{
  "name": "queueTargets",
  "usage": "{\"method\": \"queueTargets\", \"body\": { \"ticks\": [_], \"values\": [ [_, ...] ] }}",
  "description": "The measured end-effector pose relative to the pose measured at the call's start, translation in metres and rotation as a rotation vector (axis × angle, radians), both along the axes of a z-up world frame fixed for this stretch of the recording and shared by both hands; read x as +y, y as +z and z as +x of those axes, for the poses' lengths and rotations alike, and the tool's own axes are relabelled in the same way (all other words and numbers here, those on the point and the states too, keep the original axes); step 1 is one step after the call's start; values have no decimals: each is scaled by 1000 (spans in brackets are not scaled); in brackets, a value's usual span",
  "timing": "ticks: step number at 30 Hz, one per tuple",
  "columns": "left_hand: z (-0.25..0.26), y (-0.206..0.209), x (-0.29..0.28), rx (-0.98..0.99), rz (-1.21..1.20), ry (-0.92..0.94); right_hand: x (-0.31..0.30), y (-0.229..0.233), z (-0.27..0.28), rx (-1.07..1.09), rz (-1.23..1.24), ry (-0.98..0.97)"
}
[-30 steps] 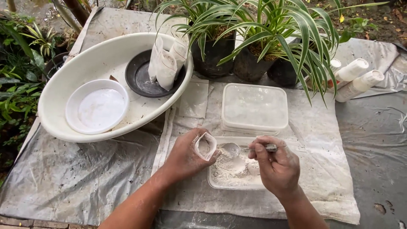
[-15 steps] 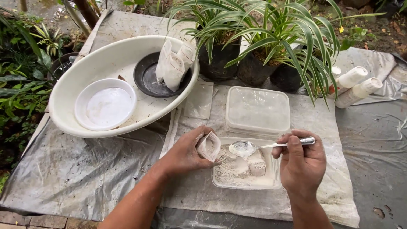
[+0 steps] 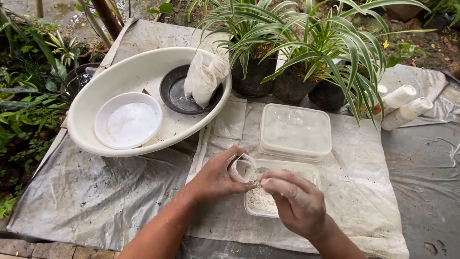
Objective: The person scoops a white powder from a plastic container using a spoon and transfers it into a small plastic bag held open in the other hand. The person repeats this scooping and filling action multiple times to fill the bag.
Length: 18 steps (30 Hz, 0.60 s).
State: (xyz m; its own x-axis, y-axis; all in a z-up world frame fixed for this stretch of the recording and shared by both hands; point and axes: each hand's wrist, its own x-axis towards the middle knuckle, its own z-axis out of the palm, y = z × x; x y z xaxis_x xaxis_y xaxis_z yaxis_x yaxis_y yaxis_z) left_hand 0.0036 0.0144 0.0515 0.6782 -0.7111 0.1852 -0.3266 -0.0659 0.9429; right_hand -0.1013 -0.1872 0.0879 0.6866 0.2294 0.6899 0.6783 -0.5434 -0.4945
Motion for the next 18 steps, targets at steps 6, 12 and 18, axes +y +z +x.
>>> {"method": "queueTargets", "body": {
  "ticks": [6, 12, 18],
  "values": [
    [1, -7, 0, -15, 37, 9, -7, -9, -7, 40, 201, -52],
    [1, -9, 0, -44, 42, 12, -8, -13, -9, -46, 156, -39],
    [1, -8, 0, -66, -12, 5, -6, -11, -10, -14, 79, 25]
  ]
}}
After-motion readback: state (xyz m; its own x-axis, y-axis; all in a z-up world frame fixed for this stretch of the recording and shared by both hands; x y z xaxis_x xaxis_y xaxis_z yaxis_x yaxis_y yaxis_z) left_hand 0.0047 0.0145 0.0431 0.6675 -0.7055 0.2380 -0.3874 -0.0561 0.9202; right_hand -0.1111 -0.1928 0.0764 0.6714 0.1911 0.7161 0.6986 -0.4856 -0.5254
